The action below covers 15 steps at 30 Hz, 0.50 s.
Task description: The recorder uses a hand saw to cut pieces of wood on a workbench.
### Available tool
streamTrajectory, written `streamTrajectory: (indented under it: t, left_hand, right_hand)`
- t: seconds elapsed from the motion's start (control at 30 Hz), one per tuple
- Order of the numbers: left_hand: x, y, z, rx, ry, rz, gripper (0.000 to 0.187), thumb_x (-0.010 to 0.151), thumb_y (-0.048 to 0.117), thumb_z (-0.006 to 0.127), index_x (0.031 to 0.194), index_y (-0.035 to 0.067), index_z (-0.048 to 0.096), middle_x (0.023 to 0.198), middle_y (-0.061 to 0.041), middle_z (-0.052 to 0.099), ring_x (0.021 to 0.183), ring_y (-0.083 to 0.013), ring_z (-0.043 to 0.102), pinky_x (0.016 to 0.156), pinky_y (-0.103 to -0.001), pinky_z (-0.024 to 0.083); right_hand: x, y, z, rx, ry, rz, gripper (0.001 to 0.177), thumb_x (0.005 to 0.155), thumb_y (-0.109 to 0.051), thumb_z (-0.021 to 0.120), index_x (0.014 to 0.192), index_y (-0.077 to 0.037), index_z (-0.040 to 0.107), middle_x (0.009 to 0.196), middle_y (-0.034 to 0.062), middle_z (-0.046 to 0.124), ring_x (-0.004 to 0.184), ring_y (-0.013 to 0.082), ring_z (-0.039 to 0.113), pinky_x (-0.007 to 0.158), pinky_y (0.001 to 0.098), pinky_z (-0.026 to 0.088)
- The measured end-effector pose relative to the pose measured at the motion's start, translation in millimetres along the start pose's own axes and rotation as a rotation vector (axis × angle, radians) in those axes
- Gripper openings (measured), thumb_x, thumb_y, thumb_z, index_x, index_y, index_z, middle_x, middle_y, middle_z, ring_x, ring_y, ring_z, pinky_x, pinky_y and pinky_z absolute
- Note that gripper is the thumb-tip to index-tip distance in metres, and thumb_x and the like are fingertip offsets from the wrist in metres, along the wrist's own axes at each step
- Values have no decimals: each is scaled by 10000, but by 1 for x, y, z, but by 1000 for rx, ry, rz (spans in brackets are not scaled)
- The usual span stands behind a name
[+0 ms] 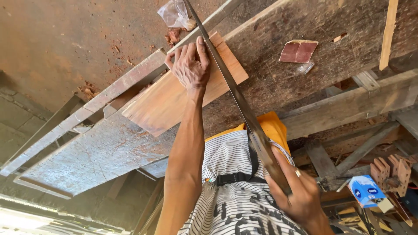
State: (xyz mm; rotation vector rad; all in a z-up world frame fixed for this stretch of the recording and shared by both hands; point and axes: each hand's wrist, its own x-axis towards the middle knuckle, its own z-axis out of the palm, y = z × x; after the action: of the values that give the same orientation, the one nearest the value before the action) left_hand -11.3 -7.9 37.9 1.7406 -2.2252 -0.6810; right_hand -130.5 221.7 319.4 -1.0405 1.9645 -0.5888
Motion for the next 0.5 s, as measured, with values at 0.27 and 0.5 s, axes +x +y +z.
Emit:
streamTrajectory:
  t: [0.27, 0.5]
  left_hand:
    - [2, 2, 0, 2, 8, -10, 428, 1047, 380, 532, 729, 124, 661, 731, -16, 692, 790, -186, 615, 970, -400, 340]
    - [-2, -1, 3, -10, 38, -8, 468, 1074, 373, 461, 736, 117, 661, 770, -32, 722, 816, -210, 627, 990, -406, 342]
  right_hand:
    - [20, 18, 18, -30, -24, 104, 592, 835, -126, 744, 1358, 99, 582, 958, 244, 756, 748, 246, 757, 651, 352, 582]
    - [-44, 32, 4, 28, 228, -86, 537, 920, -227, 649, 1341, 98, 582, 1113, 301, 709, 966, 350, 749, 889, 395, 593]
